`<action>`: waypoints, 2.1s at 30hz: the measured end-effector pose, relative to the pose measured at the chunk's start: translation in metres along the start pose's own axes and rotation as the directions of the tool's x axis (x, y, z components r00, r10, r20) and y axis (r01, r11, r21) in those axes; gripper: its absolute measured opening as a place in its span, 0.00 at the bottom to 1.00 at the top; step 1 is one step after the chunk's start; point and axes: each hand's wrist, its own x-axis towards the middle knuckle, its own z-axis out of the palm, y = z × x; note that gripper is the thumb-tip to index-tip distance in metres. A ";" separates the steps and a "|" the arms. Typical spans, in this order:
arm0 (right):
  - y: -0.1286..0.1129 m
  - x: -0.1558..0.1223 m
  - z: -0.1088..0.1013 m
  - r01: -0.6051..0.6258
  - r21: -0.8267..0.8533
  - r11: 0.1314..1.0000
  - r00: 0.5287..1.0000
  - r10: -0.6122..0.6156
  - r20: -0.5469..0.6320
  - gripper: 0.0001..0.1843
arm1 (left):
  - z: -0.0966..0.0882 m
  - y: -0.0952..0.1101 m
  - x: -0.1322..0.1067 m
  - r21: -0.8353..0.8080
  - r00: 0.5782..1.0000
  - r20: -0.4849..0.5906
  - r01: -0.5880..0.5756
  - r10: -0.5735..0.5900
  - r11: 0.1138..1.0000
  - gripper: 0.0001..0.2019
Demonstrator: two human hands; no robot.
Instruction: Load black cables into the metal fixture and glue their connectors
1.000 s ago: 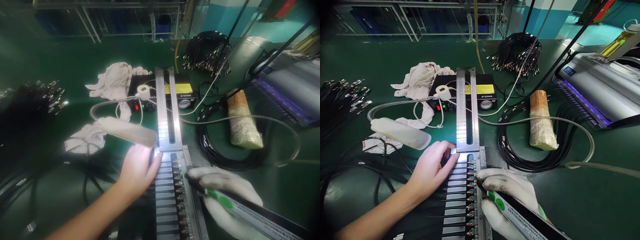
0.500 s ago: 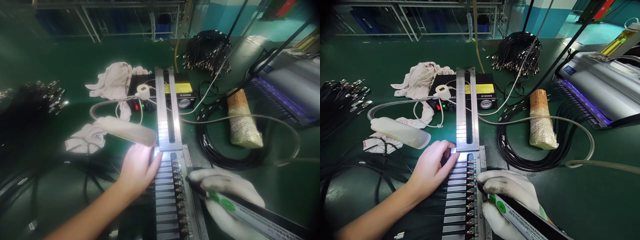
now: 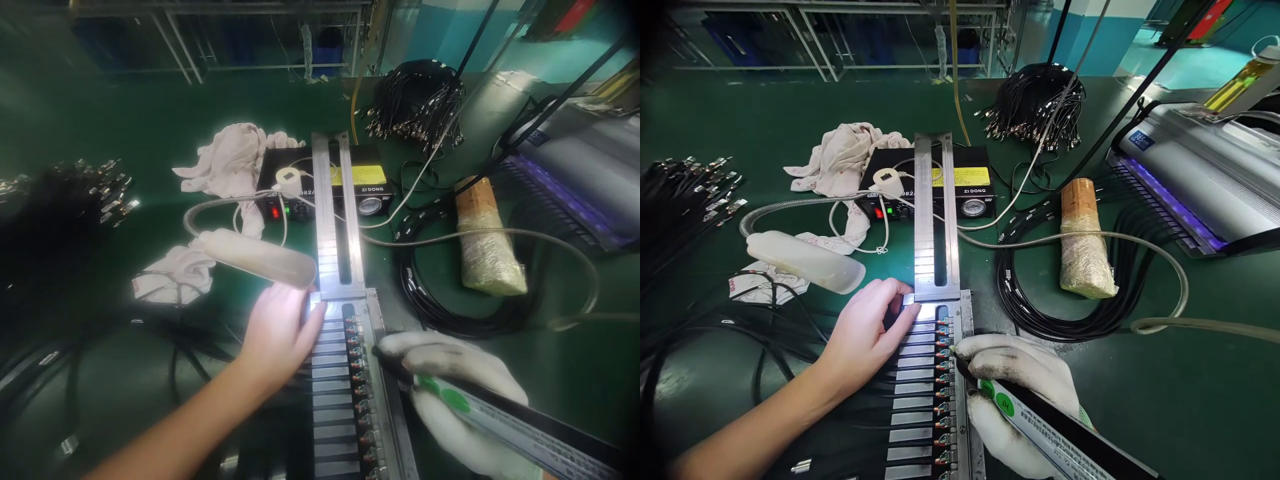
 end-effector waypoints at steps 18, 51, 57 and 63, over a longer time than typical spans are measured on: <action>-0.016 -0.018 -0.010 0.009 -0.123 0.992 0.998 -0.002 0.063 0.16 | -0.001 0.000 0.001 0.033 1.000 -0.013 -0.022 0.023 0.999 0.09; -0.009 -0.010 -0.005 0.013 -0.057 0.998 0.998 -0.009 0.068 0.19 | -0.002 0.002 0.002 0.041 1.000 0.015 0.003 -0.004 0.999 0.09; -0.009 -0.010 -0.002 0.010 -0.058 0.998 1.000 -0.009 0.025 0.17 | -0.001 0.001 0.002 0.054 1.000 0.016 0.000 -0.001 0.999 0.09; -0.003 -0.017 -0.004 -0.005 -0.010 1.000 0.999 0.006 0.047 0.18 | -0.002 0.001 0.002 0.059 1.000 0.011 -0.001 0.001 0.998 0.09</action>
